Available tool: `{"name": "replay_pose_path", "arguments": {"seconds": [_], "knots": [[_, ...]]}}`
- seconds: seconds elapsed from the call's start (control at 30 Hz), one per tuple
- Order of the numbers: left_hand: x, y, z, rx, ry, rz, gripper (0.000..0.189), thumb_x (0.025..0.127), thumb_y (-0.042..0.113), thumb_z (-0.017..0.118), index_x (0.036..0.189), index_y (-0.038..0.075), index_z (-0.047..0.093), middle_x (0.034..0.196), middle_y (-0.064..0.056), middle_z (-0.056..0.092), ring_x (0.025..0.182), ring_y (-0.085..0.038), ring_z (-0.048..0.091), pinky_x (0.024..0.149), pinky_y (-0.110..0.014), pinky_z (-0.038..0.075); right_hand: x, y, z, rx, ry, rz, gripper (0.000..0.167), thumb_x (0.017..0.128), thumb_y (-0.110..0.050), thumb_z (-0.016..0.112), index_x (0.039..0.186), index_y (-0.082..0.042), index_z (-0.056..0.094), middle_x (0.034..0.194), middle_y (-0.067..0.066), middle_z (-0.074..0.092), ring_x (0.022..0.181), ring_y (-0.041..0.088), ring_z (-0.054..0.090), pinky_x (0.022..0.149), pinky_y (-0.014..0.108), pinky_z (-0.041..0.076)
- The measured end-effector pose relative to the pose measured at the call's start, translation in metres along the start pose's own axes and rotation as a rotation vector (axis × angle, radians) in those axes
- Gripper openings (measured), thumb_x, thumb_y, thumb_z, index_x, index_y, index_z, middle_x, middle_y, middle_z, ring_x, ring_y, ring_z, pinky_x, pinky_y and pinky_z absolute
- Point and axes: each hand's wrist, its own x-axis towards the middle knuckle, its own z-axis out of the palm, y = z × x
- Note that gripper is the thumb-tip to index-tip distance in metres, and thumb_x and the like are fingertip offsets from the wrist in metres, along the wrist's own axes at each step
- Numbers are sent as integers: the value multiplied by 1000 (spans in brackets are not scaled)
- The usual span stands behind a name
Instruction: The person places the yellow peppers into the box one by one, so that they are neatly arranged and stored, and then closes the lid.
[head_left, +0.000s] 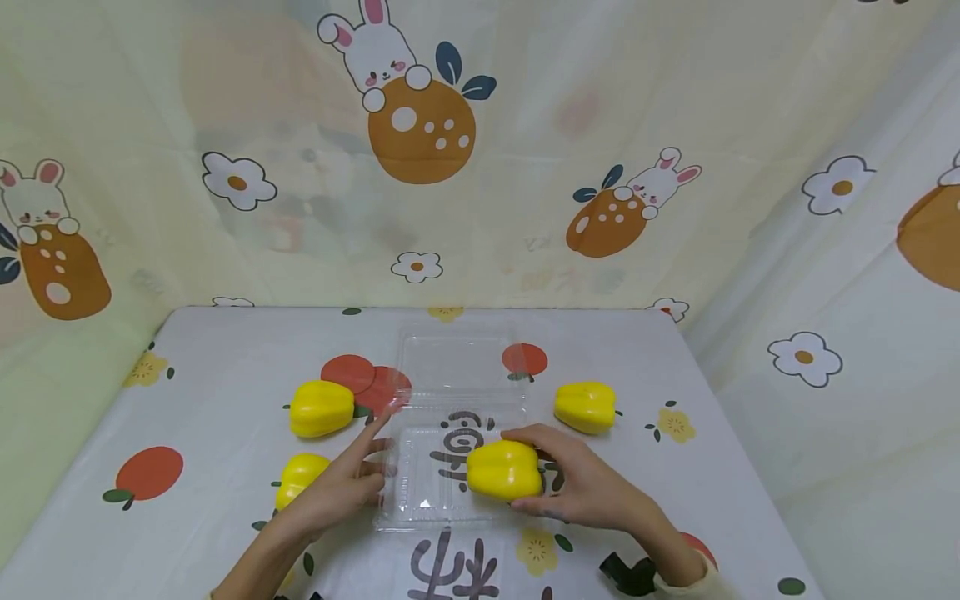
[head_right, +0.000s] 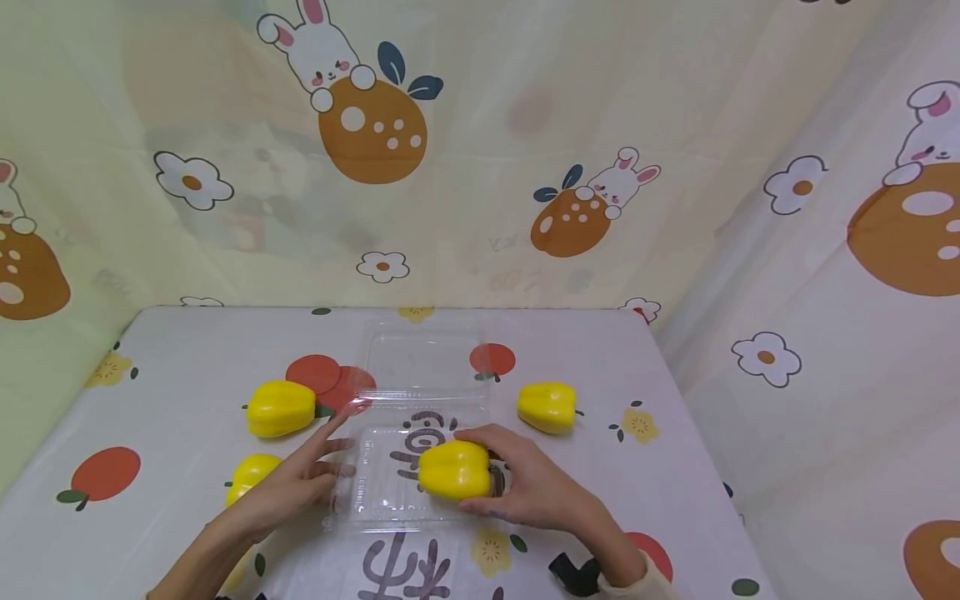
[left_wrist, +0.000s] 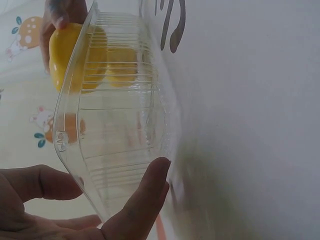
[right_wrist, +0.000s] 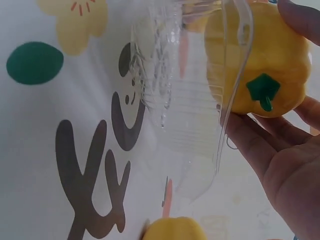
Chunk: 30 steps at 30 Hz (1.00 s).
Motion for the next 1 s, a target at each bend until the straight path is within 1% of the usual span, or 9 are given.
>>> {"name": "replay_pose_path", "arguments": {"seconds": [0.07,0.17,0.3,0.5,0.63,0.73,1.0], "knots": [[0,0,0,-1,1,3,95,91,-8,56,170,31,21,167,-29,34,128,-37,60,95,-52,63,0,0,2,-11,-5,-23,75,87,-35,89,152,-31,51,153,-1,60,130,12,62,115,33,53],[0,-1,0,-4,3,1,95,92,-8,56,170,32,21,167,-28,34,128,-37,60,94,-51,64,1,-1,4,-33,-4,-52,74,87,-36,88,152,-30,51,152,-5,60,132,13,61,116,34,53],[-1,0,0,-2,5,1,95,92,-8,57,170,32,22,168,-28,34,127,-38,60,95,-51,64,1,0,6,-63,-1,-53,74,87,-39,89,151,-31,52,152,-9,59,134,13,61,116,36,53],[0,-1,0,3,9,4,95,92,-7,57,170,32,22,168,-27,35,127,-37,61,95,-52,64,3,0,8,-97,-31,-52,73,87,-42,87,151,-29,53,151,-4,62,134,13,60,118,42,51],[1,-3,0,4,5,6,94,92,-6,57,170,33,22,168,-27,35,128,-36,60,96,-52,63,3,0,9,-126,-55,-45,74,88,-47,85,151,-27,53,150,-4,62,134,13,60,119,44,50],[1,-4,0,2,2,8,94,93,-6,57,170,34,22,168,-26,35,129,-36,60,96,-52,63,3,0,10,-144,-70,-30,74,88,-47,85,152,-26,53,151,-4,62,135,14,59,119,45,50],[1,-4,0,-2,-2,11,94,92,-7,57,170,33,22,168,-27,35,128,-37,61,94,-51,64,2,-2,11,-173,-112,18,79,87,-43,87,153,-17,54,154,-1,59,141,17,57,121,49,47]]}}
